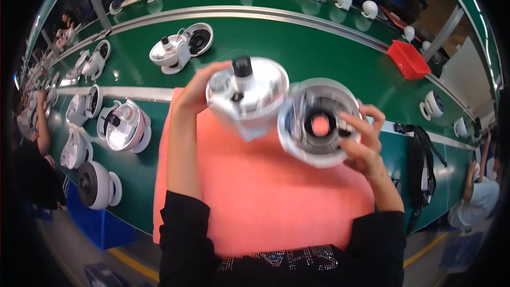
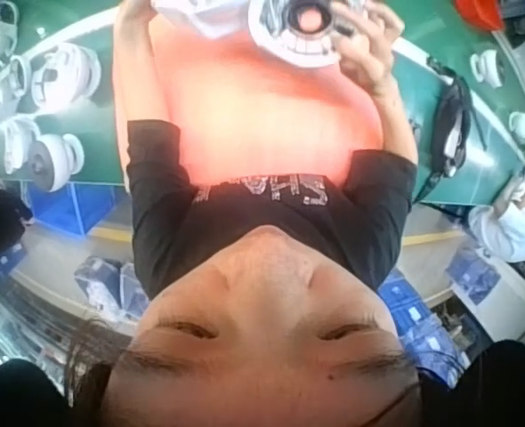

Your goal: Manually assembling the internal components, wiring, and lens module into the outer housing of a dome-style security camera.

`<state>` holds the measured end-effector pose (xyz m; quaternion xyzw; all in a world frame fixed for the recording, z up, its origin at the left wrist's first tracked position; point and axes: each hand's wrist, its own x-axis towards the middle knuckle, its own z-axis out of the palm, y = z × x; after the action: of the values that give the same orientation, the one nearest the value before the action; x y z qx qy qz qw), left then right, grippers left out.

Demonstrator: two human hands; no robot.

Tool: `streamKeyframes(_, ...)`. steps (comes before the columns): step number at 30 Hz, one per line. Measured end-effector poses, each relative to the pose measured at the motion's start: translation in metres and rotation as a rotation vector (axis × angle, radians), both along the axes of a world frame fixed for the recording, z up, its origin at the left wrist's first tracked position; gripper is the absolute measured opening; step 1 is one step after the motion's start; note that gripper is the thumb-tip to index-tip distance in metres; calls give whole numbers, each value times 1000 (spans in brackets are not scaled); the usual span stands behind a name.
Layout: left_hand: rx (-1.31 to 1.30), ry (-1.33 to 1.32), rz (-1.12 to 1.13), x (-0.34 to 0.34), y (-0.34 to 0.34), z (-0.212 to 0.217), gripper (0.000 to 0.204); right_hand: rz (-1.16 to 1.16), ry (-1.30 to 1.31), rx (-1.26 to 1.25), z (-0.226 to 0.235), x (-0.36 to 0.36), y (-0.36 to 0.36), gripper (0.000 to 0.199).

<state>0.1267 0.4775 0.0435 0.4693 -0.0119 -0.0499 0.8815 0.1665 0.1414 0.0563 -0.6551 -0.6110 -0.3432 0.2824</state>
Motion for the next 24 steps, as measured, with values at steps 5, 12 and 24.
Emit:
streamKeyframes(5,564,-202,-996,13,-53,-18,31,469,946,-196,0,-60,-1,41)
streamKeyframes(12,1109,-297,-679,-16,-105,10,34,701,1168,-505,7,-69,10,51)
streamKeyframes(24,1543,-568,278,-189,-106,-6,29,535,1636,-491,17,-80,16,49)
